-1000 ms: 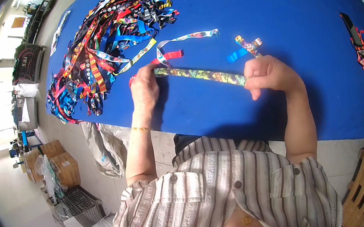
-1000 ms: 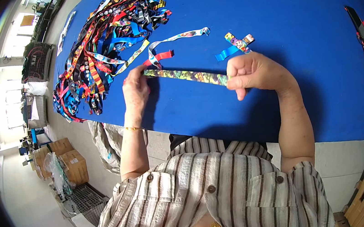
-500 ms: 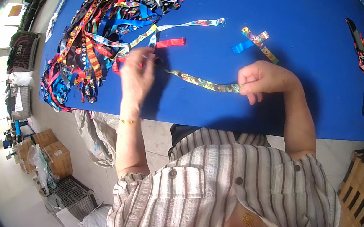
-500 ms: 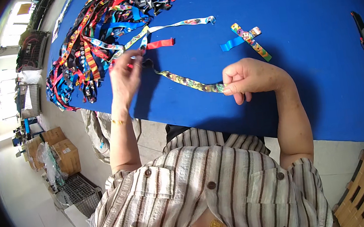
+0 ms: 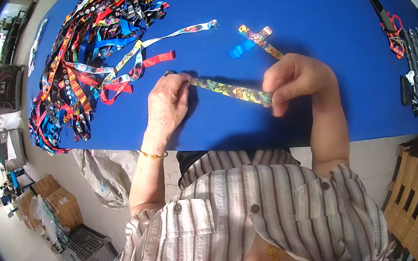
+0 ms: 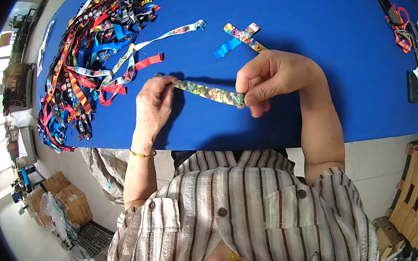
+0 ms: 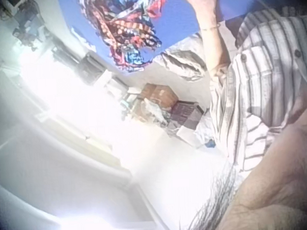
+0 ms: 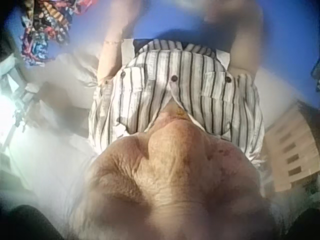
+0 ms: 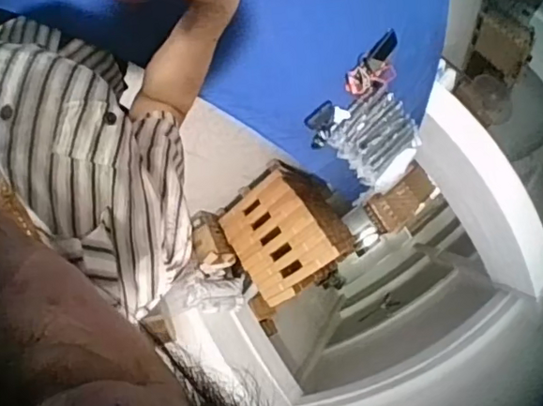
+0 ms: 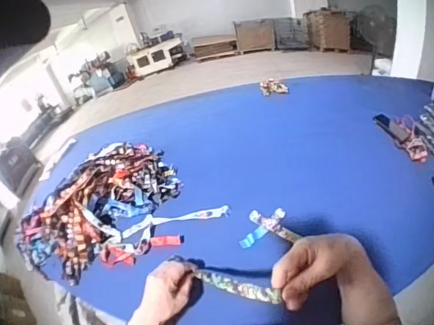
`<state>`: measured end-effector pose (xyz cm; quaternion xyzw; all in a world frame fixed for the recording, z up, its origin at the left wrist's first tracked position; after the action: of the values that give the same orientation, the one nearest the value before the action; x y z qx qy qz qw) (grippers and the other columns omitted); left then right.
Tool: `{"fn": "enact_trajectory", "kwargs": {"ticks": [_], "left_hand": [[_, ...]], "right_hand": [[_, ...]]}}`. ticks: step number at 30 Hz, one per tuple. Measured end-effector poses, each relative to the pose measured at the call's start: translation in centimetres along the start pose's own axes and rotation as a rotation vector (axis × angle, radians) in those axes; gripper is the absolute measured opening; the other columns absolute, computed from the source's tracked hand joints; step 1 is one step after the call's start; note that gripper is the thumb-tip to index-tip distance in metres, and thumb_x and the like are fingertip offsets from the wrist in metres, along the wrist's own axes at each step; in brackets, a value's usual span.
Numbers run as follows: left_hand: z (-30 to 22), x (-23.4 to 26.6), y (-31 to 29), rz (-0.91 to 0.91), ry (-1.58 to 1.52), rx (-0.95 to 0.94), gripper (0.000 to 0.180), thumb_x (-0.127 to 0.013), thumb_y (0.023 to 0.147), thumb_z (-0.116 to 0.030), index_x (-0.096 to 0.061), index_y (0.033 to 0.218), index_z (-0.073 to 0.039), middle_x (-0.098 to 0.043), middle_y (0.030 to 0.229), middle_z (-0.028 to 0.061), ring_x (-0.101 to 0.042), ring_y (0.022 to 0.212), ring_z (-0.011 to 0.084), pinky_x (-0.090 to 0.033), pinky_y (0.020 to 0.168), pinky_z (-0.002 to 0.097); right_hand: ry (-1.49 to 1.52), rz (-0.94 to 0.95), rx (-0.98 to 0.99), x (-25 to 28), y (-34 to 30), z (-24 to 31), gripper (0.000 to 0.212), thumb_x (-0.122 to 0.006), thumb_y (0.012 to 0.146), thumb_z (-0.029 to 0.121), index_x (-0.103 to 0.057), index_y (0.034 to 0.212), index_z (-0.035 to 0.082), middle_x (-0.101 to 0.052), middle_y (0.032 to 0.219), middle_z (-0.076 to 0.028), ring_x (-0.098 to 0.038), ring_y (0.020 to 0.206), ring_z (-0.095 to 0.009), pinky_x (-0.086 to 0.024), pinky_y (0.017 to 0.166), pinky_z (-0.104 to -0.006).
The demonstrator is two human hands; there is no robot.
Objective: Attaching metal clips and rings to fabric lanyards.
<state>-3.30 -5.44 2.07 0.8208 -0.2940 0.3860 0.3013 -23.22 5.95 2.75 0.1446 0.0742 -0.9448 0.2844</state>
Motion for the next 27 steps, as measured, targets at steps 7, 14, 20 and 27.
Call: {"fn": "enact_trajectory", "kwargs": {"ticks": [7, 14, 20, 27], "left_hand": [[-3.0, 0.5, 2.8, 0.083, -0.333, 0.163, 0.015, -0.065, 0.091, -0.004, -0.071, 0.104, -0.004, -0.067, 0.087, 0.0051, -0.063, 0.078, 0.0113, -0.049, 0.071, 0.0254], [-3.0, -3.2, 6.1, 0.173, -0.654, 0.307, 0.012, -0.060, 0.095, -0.005, -0.067, 0.102, 0.001, -0.068, 0.087, 0.0017, -0.060, 0.079, 0.0062, -0.050, 0.072, 0.0234], [-2.9, -6.1, 8.2, 0.246, -0.940, 0.334, 0.011, -0.065, 0.094, -0.008, -0.066, 0.101, 0.001, -0.070, 0.091, 0.0039, -0.063, 0.081, 0.0074, -0.051, 0.076, 0.0234], [-3.2, -7.5, 9.8, 0.246, -1.354, 0.245, 0.012, -0.062, 0.096, -0.007, -0.064, 0.104, 0.001, -0.071, 0.090, 0.0107, -0.067, 0.079, 0.0152, -0.053, 0.077, 0.0269]], "right_hand": [[-0.292, -0.245, -0.125, 0.6, 2.4, -1.5, 0.041, -0.072, 0.088, 0.011, -0.060, 0.125, -0.002, -0.065, 0.122, -0.013, -0.062, 0.115, -0.020, -0.046, 0.102, -0.0343], [-0.221, -0.455, 0.078, 1.6, 3.7, -1.5, 0.021, -0.070, 0.093, 0.014, -0.065, 0.105, -0.002, -0.070, 0.093, -0.004, -0.064, 0.088, -0.008, -0.051, 0.077, -0.0238], [-0.269, -0.678, 0.108, 4.5, 2.6, -1.5, 0.013, -0.071, 0.092, 0.014, -0.068, 0.094, 0.002, -0.065, 0.080, 0.002, -0.056, 0.070, -0.004, -0.046, 0.064, -0.0214], [-0.231, -0.747, 0.185, 5.3, 1.1, 0.3, 0.015, -0.065, 0.095, 0.019, -0.070, 0.095, 0.005, -0.065, 0.079, 0.003, -0.052, 0.065, -0.004, -0.042, 0.059, -0.0203]]}}
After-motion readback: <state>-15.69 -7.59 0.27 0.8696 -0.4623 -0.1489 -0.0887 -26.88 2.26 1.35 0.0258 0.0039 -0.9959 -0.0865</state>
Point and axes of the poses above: each hand's wrist, its own y-axis towards the middle knuckle, its own x-axis out of the back of the hand, z = x × y, the point moved 8 cm from there along y, towards the middle knuckle
